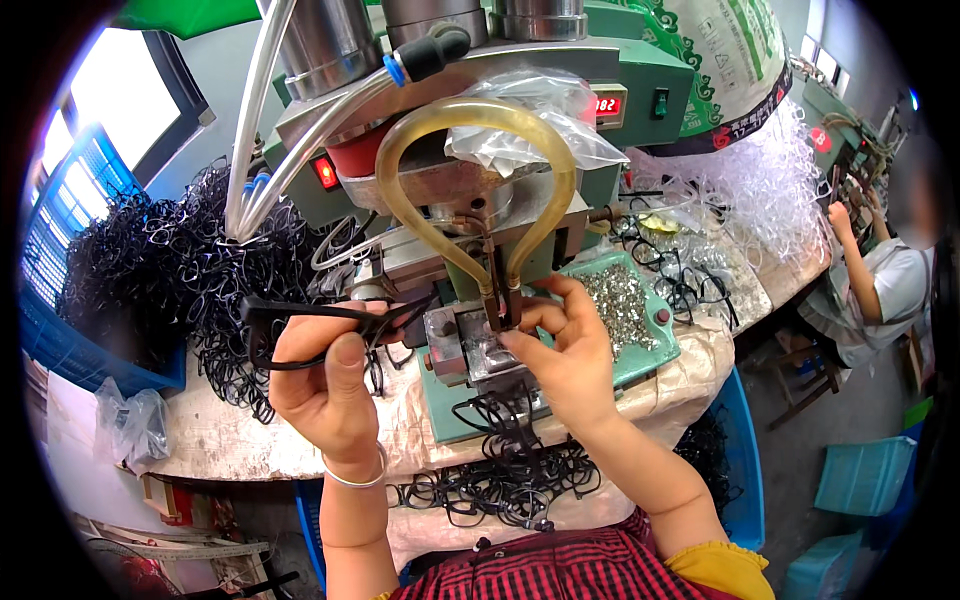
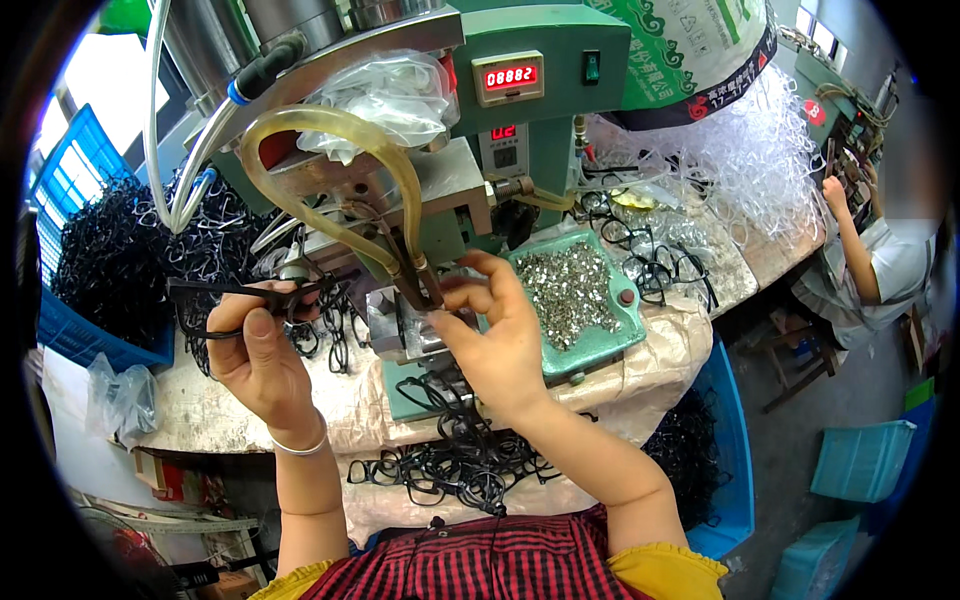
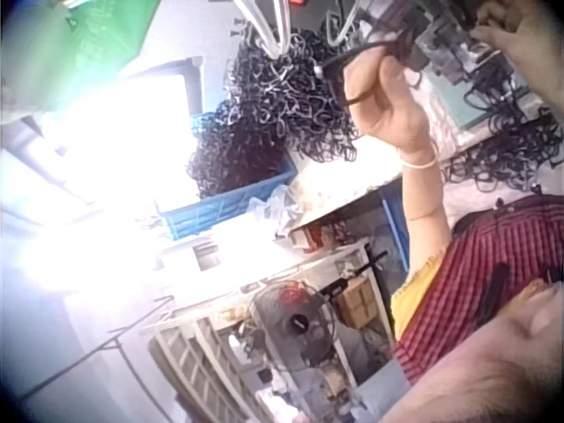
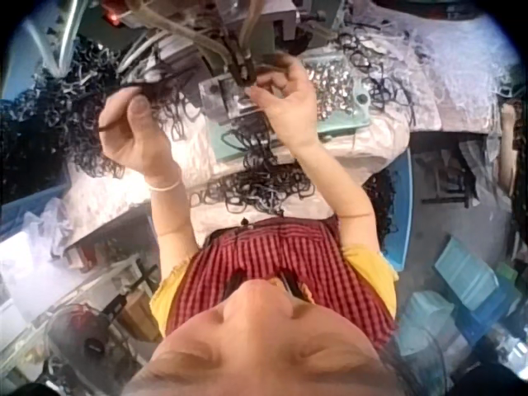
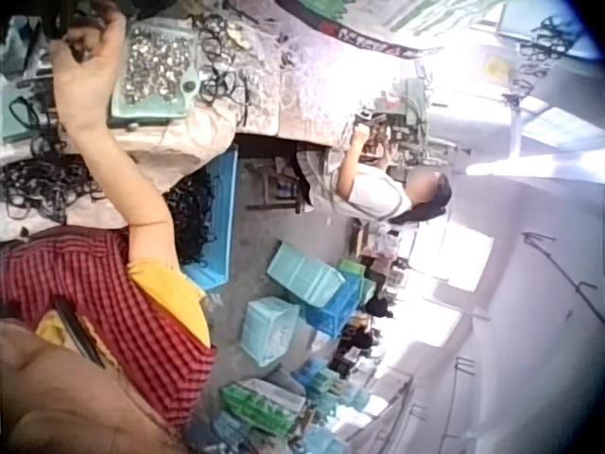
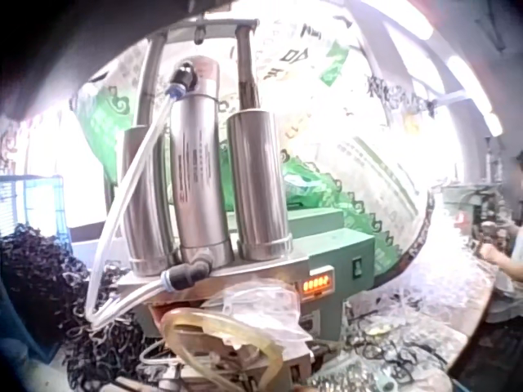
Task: The person repeatedly picks up black eyeglass frames from a pile, places them into a green press machine, and presses down to attach small metal components. The finished frames are placed on the table. The process is repeated continuously.
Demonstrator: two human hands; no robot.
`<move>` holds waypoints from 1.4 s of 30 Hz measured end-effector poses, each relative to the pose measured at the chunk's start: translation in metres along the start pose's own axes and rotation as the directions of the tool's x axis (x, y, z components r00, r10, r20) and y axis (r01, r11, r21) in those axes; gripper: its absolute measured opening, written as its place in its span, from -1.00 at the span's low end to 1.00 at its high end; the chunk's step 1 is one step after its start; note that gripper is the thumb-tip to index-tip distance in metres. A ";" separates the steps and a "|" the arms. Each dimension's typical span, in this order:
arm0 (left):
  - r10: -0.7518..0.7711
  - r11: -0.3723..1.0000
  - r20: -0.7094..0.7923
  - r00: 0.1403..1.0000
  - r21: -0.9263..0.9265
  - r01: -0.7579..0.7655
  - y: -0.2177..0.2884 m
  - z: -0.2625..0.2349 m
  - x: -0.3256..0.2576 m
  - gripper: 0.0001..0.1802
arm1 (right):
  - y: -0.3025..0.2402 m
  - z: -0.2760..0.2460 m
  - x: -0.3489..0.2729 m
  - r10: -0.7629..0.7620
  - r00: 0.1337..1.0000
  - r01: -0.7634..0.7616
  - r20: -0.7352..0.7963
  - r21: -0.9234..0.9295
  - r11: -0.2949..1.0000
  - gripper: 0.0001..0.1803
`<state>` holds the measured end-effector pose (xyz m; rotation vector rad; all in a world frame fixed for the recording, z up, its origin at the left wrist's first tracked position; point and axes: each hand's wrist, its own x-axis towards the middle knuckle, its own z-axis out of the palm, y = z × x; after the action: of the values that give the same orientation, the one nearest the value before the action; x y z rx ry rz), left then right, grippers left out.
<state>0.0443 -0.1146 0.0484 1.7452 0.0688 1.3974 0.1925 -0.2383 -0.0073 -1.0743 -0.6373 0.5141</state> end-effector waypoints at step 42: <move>-0.020 0.302 -0.026 0.999 0.953 0.031 -0.106 -0.091 -0.030 -0.70 | 0.057 -0.127 0.031 -0.483 0.868 0.255 0.116 -0.939 0.232 -0.87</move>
<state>0.0071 -0.0118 -0.0446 2.6711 1.1941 1.4086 0.2986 -0.2765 -0.0953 -1.9849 -1.0228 -0.5488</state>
